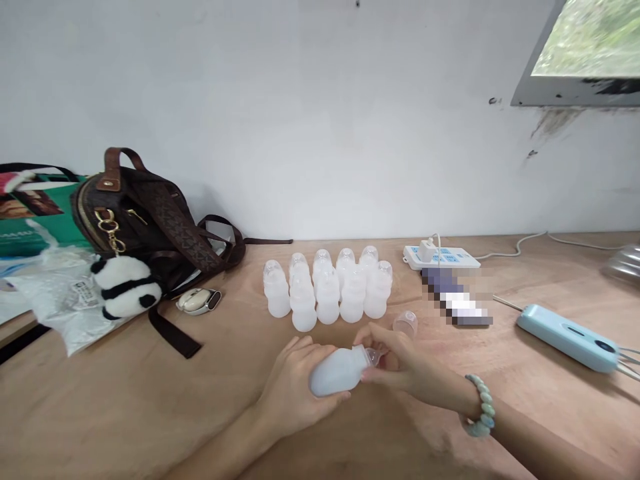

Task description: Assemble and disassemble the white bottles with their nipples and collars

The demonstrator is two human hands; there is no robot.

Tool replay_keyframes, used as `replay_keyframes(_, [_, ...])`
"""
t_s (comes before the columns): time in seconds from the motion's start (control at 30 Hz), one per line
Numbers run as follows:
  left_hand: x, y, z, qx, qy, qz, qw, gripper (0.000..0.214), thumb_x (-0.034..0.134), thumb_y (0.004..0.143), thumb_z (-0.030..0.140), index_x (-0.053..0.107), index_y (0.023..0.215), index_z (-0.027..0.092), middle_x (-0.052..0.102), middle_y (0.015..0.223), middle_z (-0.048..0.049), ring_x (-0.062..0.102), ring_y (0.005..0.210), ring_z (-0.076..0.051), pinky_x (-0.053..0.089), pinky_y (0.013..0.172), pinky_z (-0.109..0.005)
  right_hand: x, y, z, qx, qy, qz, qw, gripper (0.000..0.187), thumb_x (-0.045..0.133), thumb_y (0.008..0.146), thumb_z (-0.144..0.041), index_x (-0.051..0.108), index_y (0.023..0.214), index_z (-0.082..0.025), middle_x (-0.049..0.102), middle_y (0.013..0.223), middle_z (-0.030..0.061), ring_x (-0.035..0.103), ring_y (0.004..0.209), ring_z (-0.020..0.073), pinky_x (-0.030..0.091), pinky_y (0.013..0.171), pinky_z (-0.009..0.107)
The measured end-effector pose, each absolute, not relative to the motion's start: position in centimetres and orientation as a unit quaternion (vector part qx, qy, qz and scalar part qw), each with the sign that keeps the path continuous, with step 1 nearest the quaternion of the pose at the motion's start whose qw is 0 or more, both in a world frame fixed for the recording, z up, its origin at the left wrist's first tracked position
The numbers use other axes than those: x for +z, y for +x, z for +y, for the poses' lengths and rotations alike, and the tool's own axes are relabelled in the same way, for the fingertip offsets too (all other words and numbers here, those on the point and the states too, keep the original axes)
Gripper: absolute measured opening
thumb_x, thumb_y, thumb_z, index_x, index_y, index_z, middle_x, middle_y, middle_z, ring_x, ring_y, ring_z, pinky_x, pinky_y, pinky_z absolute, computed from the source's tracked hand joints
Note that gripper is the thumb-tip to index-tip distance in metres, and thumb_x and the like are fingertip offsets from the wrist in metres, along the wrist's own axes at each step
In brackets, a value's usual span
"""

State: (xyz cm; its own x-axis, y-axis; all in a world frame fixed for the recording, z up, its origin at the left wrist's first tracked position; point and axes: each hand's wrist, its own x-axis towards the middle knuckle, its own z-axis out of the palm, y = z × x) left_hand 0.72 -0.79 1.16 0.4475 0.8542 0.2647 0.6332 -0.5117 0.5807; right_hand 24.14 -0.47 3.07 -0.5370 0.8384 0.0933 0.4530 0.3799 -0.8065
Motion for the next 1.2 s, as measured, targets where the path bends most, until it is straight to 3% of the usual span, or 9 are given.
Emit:
replay_keyframes(0.13, [1.2,0.6,-0.6,0.245,0.840,0.450,0.178,0.048,0.082,0.069,0.048,0.075,0.104,0.016,0.076,0.089,-0.0118,0.063,0.081,-0.033,0.047,0.076,-0.044,2.9,24.4,-0.4,0.429,-0.393,-0.776,0.244,0.080,0.083,0.072,-0.035,0.036,0.137,-0.026,0.055,0.129,0.0097,0.059,0.113,0.0236,0.054,0.089,0.036])
replay_keyframes(0.27, [1.3,0.6,-0.6,0.220,0.853,0.442,0.170,0.045,0.079,0.072,0.048,0.074,0.104,0.016,0.075,0.087,-0.0112,0.062,0.080,-0.032,0.046,0.075,-0.044,2.5,24.1,-0.3,0.458,-0.435,-0.737,0.240,0.027,0.053,0.097,-0.040,0.052,0.116,-0.021,0.067,0.099,0.0047,0.064,0.081,0.0171,0.054,0.074,0.034])
replay_keyframes(0.33, [1.6,0.3,-0.4,0.222,0.853,0.437,0.182,0.044,0.080,0.071,0.047,0.074,0.104,0.018,0.075,0.088,-0.0095,0.062,0.081,-0.030,0.046,0.078,-0.043,2.5,24.0,-0.2,0.458,-0.416,-0.744,0.252,0.017,0.055,0.097,-0.037,0.057,0.103,-0.021,0.068,0.091,0.0024,0.065,0.081,0.0169,0.053,0.073,0.031])
replay_keyframes(0.5, [3.0,-1.3,0.9,0.168,0.806,0.423,0.379,0.040,0.082,0.068,0.046,0.076,0.098,0.020,0.072,0.085,-0.0018,0.063,0.077,-0.022,0.045,0.067,-0.027,3.2,23.7,-0.6,0.354,-0.339,-0.825,0.280,0.025,0.073,0.086,-0.026,0.060,0.107,-0.023,0.064,0.105,0.0038,0.062,0.095,0.0191,0.055,0.083,0.034])
replay_keyframes(0.63, [4.5,-3.2,2.0,0.056,0.685,0.364,0.629,0.035,0.081,0.069,0.047,0.078,0.090,0.019,0.072,0.072,-0.0001,0.063,0.063,-0.017,0.045,0.057,-0.022,2.9,23.2,-1.7,0.201,-0.271,-0.897,0.286,0.020,0.059,0.093,-0.012,0.062,0.109,-0.022,0.059,0.108,0.0079,0.059,0.095,0.0194,0.055,0.081,0.033])
replay_keyframes(0.73, [5.4,-5.0,2.8,0.017,0.640,0.308,0.704,0.048,0.075,0.071,0.063,0.080,0.088,0.019,0.073,0.067,-0.0042,0.066,0.061,-0.022,0.050,0.056,-0.028,2.5,23.3,-1.9,0.070,-0.254,-0.916,0.304,0.028,0.044,0.095,-0.004,0.062,0.108,-0.022,0.057,0.107,0.0099,0.057,0.087,0.0188,0.054,0.072,0.032])
replay_keyframes(0.83, [6.0,-7.2,4.0,0.064,0.687,0.306,0.656,0.057,0.076,0.064,0.071,0.080,0.087,0.019,0.074,0.075,-0.0055,0.067,0.069,-0.025,0.053,0.062,-0.031,2.3,23.7,-1.3,0.068,-0.261,-0.908,0.320,0.023,0.051,0.094,-0.012,0.056,0.115,-0.021,0.059,0.107,0.0109,0.058,0.088,0.0206,0.055,0.072,0.035])
replay_keyframes(0.97, [6.1,-9.8,5.2,0.156,0.729,0.347,0.570,0.046,0.091,0.053,0.043,0.077,0.092,0.023,0.071,0.106,-0.0033,0.063,0.105,-0.026,0.050,0.091,-0.031,2.2,24.0,-0.5,0.100,-0.283,-0.899,0.317,0.021,0.058,0.093,-0.018,0.054,0.114,-0.020,0.063,0.109,0.0123,0.063,0.096,0.0243,0.058,0.078,0.039])
replay_keyframes(1.2, [6.1,-10.9,5.1,0.171,0.766,0.433,0.444,0.035,0.067,0.074,0.032,0.070,0.107,0.020,0.067,0.097,0.0082,0.063,0.108,-0.021,0.048,0.095,-0.033,2.3,23.8,-0.5,0.098,-0.306,-0.902,0.288,0.023,0.062,0.089,-0.016,0.056,0.112,-0.018,0.067,0.111,0.0138,0.067,0.098,0.0268,0.059,0.078,0.040])
